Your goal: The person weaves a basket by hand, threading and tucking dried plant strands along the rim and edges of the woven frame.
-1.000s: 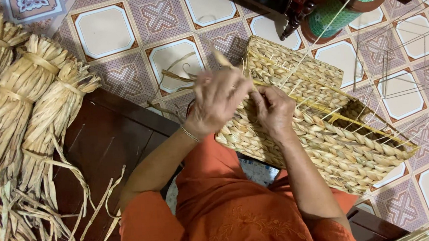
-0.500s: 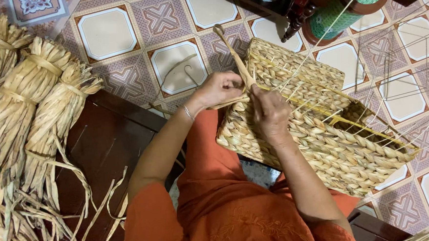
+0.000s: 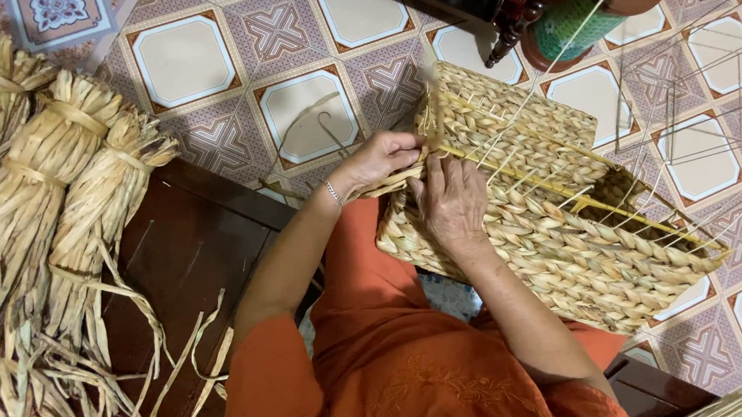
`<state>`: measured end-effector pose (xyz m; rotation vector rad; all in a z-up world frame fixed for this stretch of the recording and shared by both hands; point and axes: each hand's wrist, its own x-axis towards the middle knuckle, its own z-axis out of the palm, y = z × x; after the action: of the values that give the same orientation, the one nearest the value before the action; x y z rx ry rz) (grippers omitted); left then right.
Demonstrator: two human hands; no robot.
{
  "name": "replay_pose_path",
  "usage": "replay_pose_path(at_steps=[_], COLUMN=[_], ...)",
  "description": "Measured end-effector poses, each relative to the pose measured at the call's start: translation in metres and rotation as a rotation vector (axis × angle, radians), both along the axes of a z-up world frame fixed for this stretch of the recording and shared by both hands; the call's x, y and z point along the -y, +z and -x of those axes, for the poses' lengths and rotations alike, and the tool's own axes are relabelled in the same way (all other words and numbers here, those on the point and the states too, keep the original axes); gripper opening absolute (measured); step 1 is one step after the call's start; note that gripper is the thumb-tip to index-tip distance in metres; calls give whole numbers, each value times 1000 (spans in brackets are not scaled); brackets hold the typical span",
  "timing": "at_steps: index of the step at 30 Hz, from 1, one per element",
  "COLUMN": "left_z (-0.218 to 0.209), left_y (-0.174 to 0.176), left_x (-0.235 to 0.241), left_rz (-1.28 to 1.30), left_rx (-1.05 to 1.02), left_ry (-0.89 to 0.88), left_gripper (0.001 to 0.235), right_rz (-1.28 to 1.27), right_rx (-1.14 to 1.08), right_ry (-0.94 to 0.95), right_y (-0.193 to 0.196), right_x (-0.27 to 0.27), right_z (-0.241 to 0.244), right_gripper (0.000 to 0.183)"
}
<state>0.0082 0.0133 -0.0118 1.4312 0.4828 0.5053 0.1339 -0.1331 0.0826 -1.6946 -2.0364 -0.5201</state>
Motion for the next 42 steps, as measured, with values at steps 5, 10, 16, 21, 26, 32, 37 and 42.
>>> replay_pose_path(at_steps=[5, 10, 16, 21, 26, 32, 37, 42], left_z=[0, -9, -18, -16, 1, -4, -11, -3], left_y=[-15, -30, -30, -74, 54, -38, 9, -2], left_x=[-3, 5, 23, 23, 46, 19, 40, 38], left_rz=[133, 77, 289, 520, 449, 115, 620, 306], left_rx=[60, 113, 232, 454, 252, 168, 519, 365], left_ry=[-60, 36, 398, 550, 428, 462, 522, 496], left_gripper=[33, 33, 24, 29, 28, 23, 24, 31], right_rz=[99, 80, 23, -102, -222, -419, -278, -146], right_rx=[-6, -17, -210, -532, -573, -590, -632, -1217], right_ry=[-47, -57, 126, -87, -283, -652, -902, -822], right_y=[7, 9, -5, -6, -11, -66, -126, -95], right_x=[-6, -6, 27, 89, 159, 241, 286, 255], right_z=[8, 6, -26, -90, -156, -234, -277, -256], right_gripper=[53, 50, 52, 9, 6, 18, 39, 51])
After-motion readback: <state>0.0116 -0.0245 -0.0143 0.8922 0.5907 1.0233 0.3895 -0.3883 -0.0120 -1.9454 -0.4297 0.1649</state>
